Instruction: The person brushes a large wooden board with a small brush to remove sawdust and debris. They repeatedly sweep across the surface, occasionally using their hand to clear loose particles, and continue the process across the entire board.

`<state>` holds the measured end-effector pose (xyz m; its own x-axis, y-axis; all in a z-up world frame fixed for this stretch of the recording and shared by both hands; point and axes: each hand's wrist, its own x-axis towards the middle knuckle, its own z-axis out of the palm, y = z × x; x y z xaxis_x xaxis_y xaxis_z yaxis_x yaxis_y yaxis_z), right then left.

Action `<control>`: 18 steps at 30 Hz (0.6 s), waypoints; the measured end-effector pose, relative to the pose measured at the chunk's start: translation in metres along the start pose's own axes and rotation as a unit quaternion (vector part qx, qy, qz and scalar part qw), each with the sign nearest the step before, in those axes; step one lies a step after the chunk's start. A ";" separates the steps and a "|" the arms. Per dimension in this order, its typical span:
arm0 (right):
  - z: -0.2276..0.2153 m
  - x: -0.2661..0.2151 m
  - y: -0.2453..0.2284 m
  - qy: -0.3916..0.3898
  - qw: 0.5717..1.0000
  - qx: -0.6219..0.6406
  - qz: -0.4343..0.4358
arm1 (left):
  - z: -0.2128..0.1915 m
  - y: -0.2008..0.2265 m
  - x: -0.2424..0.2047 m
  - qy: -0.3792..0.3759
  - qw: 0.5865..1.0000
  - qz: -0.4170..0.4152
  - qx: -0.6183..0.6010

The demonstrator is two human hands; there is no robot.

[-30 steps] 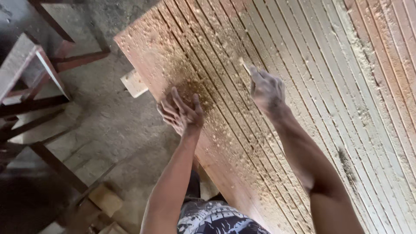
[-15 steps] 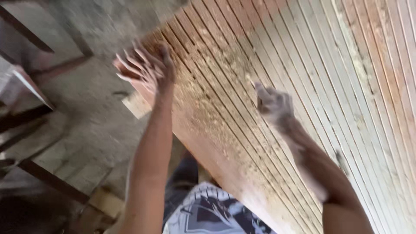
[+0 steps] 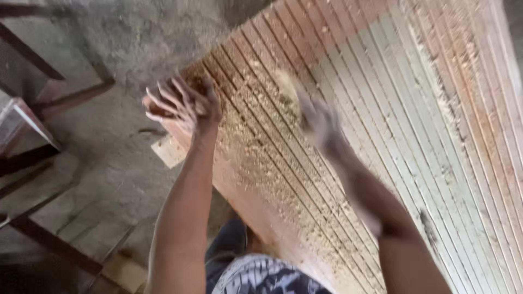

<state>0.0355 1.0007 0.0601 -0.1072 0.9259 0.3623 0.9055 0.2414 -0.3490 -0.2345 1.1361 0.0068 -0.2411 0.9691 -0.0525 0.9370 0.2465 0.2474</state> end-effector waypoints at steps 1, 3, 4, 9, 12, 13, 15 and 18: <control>0.018 0.013 0.003 -0.026 0.999 -0.029 0.027 | 0.000 -0.006 -0.008 -0.043 0.999 -0.031 0.011; 0.044 0.039 0.023 -0.038 0.997 -0.052 0.042 | 0.002 0.005 0.009 -0.101 0.991 -0.087 0.011; 0.048 0.039 0.028 -0.045 0.998 -0.038 0.038 | -0.001 0.006 0.010 -0.097 0.992 -0.084 0.006; 0.021 -0.016 0.016 -0.008 0.999 -0.039 0.027 | -0.017 0.009 0.018 -0.154 0.984 -0.085 0.021; -0.011 -0.054 0.001 -0.016 0.998 -0.054 0.027 | -0.015 0.008 0.008 -0.159 0.983 -0.092 0.022; -0.025 -0.071 -0.006 -0.025 0.998 -0.046 0.030 | -0.013 0.006 0.002 -0.159 0.983 -0.092 0.025; -0.027 -0.072 -0.005 -0.019 0.999 -0.033 0.025 | -0.012 0.007 0.014 -0.134 0.987 -0.085 0.024; -0.007 -0.043 -0.001 -0.015 0.997 -0.072 0.025 | -0.008 0.005 0.013 -0.155 0.984 -0.080 0.029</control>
<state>0.0425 0.9590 0.0509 -0.0705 0.9444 0.3210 0.9594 0.1524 -0.2375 -0.2348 1.1495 0.0147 -0.3065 0.8724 -0.3807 0.9083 0.3877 0.1571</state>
